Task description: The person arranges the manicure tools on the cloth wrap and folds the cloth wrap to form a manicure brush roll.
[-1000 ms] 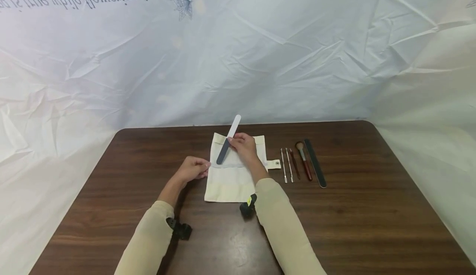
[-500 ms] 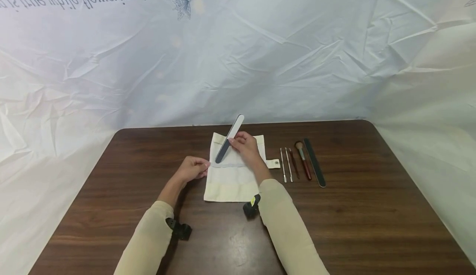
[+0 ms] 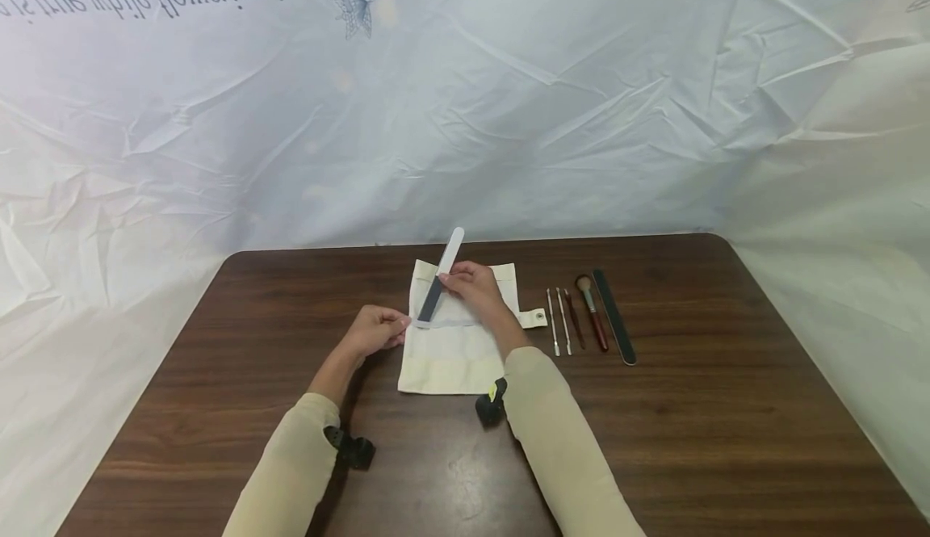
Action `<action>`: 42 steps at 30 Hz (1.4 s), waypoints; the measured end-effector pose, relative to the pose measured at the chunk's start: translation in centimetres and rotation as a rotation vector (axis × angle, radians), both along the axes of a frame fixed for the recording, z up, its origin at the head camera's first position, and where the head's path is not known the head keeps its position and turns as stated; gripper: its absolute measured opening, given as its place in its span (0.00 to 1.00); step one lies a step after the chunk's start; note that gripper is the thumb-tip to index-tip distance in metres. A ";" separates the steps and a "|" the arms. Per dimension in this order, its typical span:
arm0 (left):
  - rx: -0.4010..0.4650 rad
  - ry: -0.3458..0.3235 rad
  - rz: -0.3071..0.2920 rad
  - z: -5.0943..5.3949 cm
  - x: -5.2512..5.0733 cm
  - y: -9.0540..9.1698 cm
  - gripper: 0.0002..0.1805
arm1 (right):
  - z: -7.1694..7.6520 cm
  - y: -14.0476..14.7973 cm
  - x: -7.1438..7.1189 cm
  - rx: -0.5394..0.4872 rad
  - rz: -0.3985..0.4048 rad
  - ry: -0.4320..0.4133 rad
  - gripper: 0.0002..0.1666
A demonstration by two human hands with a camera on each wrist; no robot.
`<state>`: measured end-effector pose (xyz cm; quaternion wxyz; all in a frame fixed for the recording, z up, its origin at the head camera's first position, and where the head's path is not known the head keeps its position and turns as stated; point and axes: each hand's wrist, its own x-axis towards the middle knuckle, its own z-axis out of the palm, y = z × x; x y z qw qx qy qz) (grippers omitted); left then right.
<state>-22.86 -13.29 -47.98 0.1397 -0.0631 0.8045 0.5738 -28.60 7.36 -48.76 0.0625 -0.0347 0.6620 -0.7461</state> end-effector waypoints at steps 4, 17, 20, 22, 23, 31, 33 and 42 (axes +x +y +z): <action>-0.023 -0.003 -0.001 0.0 0.0 0.0 0.10 | 0.6 -0.2 -0.1 0.097 0.035 -0.038 0.12; -0.022 0.006 -0.019 0.3 0.1 -0.2 0.11 | 2.1 -0.3 -1.3 0.363 0.233 -0.195 0.17; -0.025 0.010 -0.020 0.3 0.1 -0.2 0.11 | 2.2 -0.2 -1.7 0.389 0.284 -0.198 0.15; -0.024 0.011 -0.021 0.3 0.1 -0.1 0.11 | 2.2 -0.2 -1.8 0.402 0.325 -0.192 0.13; -0.023 0.008 -0.021 0.2 0.1 -0.1 0.11 | 2.1 -0.1 -1.9 0.410 0.349 -0.188 0.13; -0.021 0.003 -0.035 0.0 -0.1 -0.3 0.11 | 2.4 -0.3 -1.9 0.410 0.409 -0.200 0.19; -0.019 -0.001 -0.040 -0.1 -0.2 -0.4 0.11 | 2.4 -0.5 -1.8 0.388 0.370 -0.214 0.26; -0.013 -0.022 -0.062 -0.2 -0.4 -0.5 0.12 | 1.7 -1.6 -1.5 0.278 0.136 -0.260 0.28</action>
